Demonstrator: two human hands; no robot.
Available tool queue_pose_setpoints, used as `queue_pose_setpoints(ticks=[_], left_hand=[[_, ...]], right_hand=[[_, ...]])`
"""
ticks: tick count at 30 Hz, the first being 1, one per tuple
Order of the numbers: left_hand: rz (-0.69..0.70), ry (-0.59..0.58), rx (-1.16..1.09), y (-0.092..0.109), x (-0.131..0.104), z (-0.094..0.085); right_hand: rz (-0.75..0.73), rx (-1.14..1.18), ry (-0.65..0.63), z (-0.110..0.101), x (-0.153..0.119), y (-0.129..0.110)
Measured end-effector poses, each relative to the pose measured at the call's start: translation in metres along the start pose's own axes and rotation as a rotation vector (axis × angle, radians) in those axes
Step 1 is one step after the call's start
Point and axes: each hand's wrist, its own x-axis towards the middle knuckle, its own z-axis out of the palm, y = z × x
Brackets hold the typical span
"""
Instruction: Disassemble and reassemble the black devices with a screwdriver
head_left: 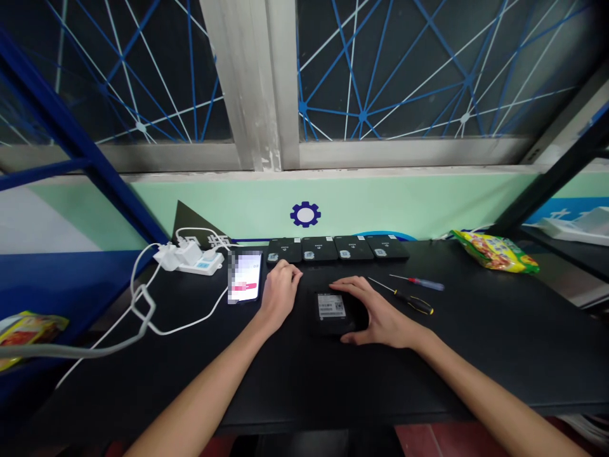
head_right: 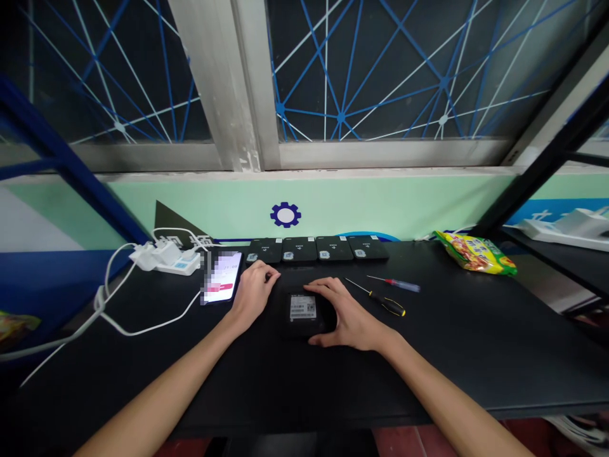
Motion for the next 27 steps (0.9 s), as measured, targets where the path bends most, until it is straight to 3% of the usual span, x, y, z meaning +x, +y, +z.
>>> queue_pose_setpoints(ticks=[3, 7, 11, 14, 19, 23, 27], left_hand=[[-0.001, -0.001, -0.066, 0.005, -0.001, -0.003], [-0.005, -0.081, -0.211, 0.021, -0.003, -0.008], [-0.214, -0.316, -0.708, 0.037, -0.006, -0.012], [-0.283, -0.335, -0.879, 0.039, -0.007, -0.016], [-0.376, -0.432, -0.986, 0.037, -0.009, -0.019], [-0.392, -0.473, -0.979, 0.041, -0.010, -0.017], [-0.385, -0.457, -0.944, 0.047, -0.011, -0.019]], right_hand=[[0.021, 0.008, 0.017, -0.001, 0.002, -0.002], [0.024, -0.020, 0.200, -0.003, 0.019, -0.011], [-0.026, 0.106, 0.286, 0.002, 0.044, -0.022], [-0.027, 0.242, 0.335, 0.010, 0.056, -0.025], [-0.009, 0.369, 0.434, 0.018, 0.054, -0.023], [0.032, 0.358, 0.395, 0.018, 0.046, -0.022], [0.075, 0.630, 0.313, 0.018, 0.047, -0.019]])
